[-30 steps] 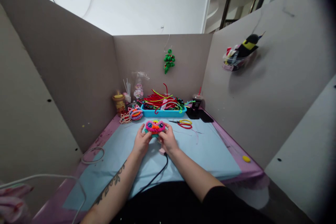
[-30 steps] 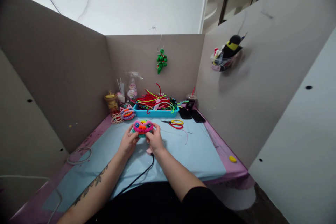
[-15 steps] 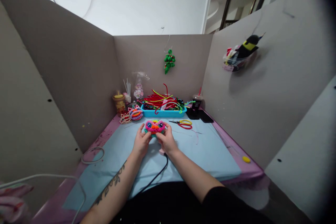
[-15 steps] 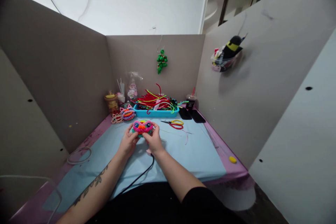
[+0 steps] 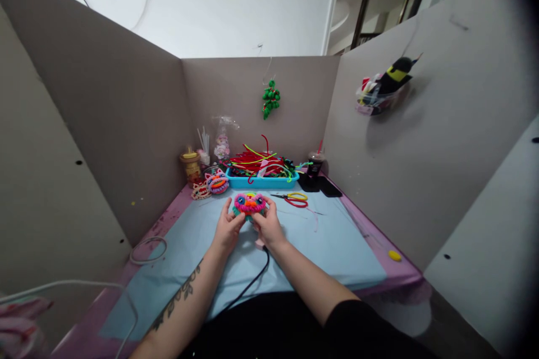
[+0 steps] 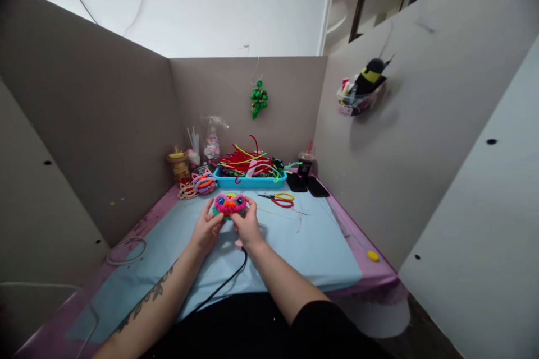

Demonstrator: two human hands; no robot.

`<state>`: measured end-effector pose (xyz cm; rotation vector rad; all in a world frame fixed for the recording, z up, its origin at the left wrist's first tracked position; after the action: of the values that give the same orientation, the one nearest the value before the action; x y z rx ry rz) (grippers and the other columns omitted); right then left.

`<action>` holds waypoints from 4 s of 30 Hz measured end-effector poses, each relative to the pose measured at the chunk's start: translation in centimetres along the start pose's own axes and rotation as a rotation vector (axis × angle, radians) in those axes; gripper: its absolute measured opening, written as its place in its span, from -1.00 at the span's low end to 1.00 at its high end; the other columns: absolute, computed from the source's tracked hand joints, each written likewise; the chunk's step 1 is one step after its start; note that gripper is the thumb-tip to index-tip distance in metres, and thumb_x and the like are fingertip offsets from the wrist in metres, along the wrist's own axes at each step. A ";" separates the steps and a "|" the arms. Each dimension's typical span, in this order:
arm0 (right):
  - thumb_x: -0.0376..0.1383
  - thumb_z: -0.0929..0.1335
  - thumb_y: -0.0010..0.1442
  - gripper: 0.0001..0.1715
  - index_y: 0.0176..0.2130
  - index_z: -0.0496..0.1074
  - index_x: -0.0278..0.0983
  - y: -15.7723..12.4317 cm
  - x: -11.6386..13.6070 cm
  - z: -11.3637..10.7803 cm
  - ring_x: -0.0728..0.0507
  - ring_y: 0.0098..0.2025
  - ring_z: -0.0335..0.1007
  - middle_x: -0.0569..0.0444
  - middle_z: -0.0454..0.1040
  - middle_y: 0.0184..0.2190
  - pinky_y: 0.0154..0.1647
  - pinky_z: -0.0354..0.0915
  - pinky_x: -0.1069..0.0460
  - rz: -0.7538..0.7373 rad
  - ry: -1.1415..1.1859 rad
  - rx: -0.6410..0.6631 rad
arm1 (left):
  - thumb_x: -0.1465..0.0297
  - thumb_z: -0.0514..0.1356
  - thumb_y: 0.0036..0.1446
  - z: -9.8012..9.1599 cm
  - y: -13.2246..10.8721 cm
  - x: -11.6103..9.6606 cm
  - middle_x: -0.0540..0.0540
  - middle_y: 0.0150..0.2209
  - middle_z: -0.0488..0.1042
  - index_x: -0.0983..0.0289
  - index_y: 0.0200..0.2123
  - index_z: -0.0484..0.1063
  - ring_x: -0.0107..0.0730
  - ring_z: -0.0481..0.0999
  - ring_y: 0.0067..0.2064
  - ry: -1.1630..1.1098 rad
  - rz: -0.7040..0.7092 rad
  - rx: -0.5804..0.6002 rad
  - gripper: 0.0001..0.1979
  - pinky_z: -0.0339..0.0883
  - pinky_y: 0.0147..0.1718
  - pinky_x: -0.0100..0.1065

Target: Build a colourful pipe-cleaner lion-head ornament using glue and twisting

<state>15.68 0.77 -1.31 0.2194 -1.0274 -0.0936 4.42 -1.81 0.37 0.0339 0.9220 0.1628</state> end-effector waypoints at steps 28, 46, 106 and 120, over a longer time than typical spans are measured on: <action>-0.41 0.38 -0.12 -0.25 0.03 0.05 -0.15 -0.1 0.1 0.2 0.14 -0.71 0.05 0.25 0.36 -0.42 -0.75 -0.05 0.21 0.003 0.021 0.053 | 0.50 0.39 -0.22 -0.5 0.6 0.3 0.07 -0.35 0.55 0.29 0.24 -0.05 -0.36 0.54 -0.35 -0.026 0.027 -0.051 -0.02 0.37 -0.27 -0.36; -0.35 0.41 -0.11 -0.28 0.01 0.06 -0.14 0.0 0.5 0.2 0.14 -0.74 0.05 0.29 0.35 -0.46 -0.76 -0.03 0.21 0.055 0.103 -0.026 | 0.54 0.33 -0.14 -0.6 0.4 0.1 0.12 -0.26 0.54 0.25 0.17 0.12 -0.37 0.54 -0.31 -0.090 0.013 0.039 -0.22 0.38 -0.27 -0.38; -0.37 0.40 -0.08 -0.32 0.00 0.08 -0.17 -0.3 0.5 0.5 0.14 -0.75 0.08 0.25 0.38 -0.44 -0.78 0.00 0.21 0.026 0.020 0.007 | 0.44 0.31 -0.11 -0.5 0.5 0.1 0.10 -0.27 0.53 0.26 0.18 0.08 -0.36 0.52 -0.31 -0.022 0.017 -0.116 -0.23 0.35 -0.32 -0.39; -0.45 0.38 -0.20 -0.20 0.02 0.06 -0.15 -0.5 1.4 0.7 0.13 -0.73 0.08 0.26 0.38 -0.42 -0.77 0.00 0.20 0.070 0.151 0.057 | 0.53 0.32 -0.12 -0.8 0.6 0.0 0.15 -0.14 0.50 0.26 0.11 0.20 -0.36 0.52 -0.22 -0.088 0.023 -0.040 -0.32 0.36 -0.20 -0.38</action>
<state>15.76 -0.09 0.09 0.2383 -0.8874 0.0152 3.74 -1.20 -0.07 0.0148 0.8301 0.2000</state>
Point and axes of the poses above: each hand's wrist, its own y-axis towards the middle knuckle, its own z-axis out of the palm, x = y × z, the point moved 1 cm from there along y, towards the middle knuckle
